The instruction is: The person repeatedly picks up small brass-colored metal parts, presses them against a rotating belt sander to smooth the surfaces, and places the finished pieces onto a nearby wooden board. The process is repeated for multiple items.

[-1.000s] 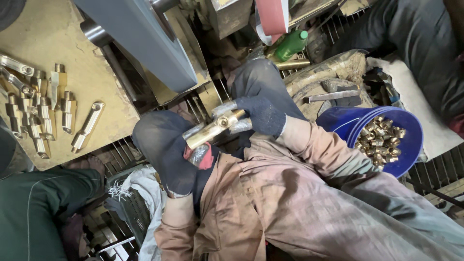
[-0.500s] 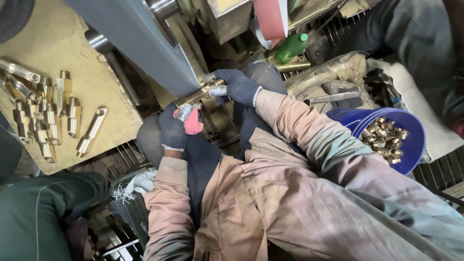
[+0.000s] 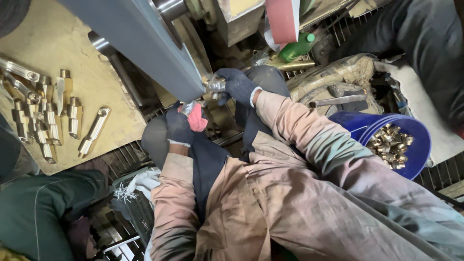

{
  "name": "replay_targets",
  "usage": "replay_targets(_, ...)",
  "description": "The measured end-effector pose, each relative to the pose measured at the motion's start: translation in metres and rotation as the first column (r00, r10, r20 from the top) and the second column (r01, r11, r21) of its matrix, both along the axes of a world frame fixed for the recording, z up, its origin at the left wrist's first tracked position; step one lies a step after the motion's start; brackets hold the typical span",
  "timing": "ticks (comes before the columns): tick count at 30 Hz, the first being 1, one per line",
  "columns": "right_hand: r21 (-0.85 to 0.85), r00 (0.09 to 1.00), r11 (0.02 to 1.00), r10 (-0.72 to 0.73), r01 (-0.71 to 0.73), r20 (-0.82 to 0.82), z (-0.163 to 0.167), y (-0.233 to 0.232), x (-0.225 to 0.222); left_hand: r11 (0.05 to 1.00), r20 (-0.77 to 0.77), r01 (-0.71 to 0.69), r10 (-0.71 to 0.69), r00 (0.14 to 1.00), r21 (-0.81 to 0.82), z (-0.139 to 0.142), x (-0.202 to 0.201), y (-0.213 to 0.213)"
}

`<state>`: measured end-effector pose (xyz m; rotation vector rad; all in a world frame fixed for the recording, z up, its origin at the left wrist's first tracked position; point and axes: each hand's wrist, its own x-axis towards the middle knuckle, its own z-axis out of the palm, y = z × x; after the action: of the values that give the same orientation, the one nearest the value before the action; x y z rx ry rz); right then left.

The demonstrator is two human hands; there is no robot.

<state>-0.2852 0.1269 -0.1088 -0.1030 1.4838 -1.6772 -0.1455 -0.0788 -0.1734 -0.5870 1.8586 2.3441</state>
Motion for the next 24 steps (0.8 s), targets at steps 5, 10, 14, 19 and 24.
replay_targets(5,0.028,0.998,0.998,-0.050,0.049,0.036,0.005,0.000,0.007,0.995,-0.010,0.023,-0.024,1.000,-0.099,0.002,0.006,0.001)
replay_targets(10,-0.045,0.995,0.999,0.003,-0.007,-0.098,0.036,0.022,0.028,0.978,-0.031,0.025,-0.032,0.999,-0.209,0.020,0.031,0.008)
replay_targets(14,0.039,0.884,0.989,0.146,-0.144,-0.445,0.076,0.058,0.062,0.958,-0.094,0.009,-0.037,0.995,-0.287,0.055,0.065,0.021)
replay_targets(19,0.157,0.818,0.961,0.277,-0.229,-0.504,0.117,0.090,0.099,0.849,-0.311,-0.486,0.414,0.855,-0.206,0.096,0.088,0.044)
replay_targets(24,0.121,0.733,0.958,0.276,-0.258,-0.622,0.133,0.095,0.109,0.808,-0.408,-0.531,0.408,0.817,-0.256,0.122,0.085,0.058)
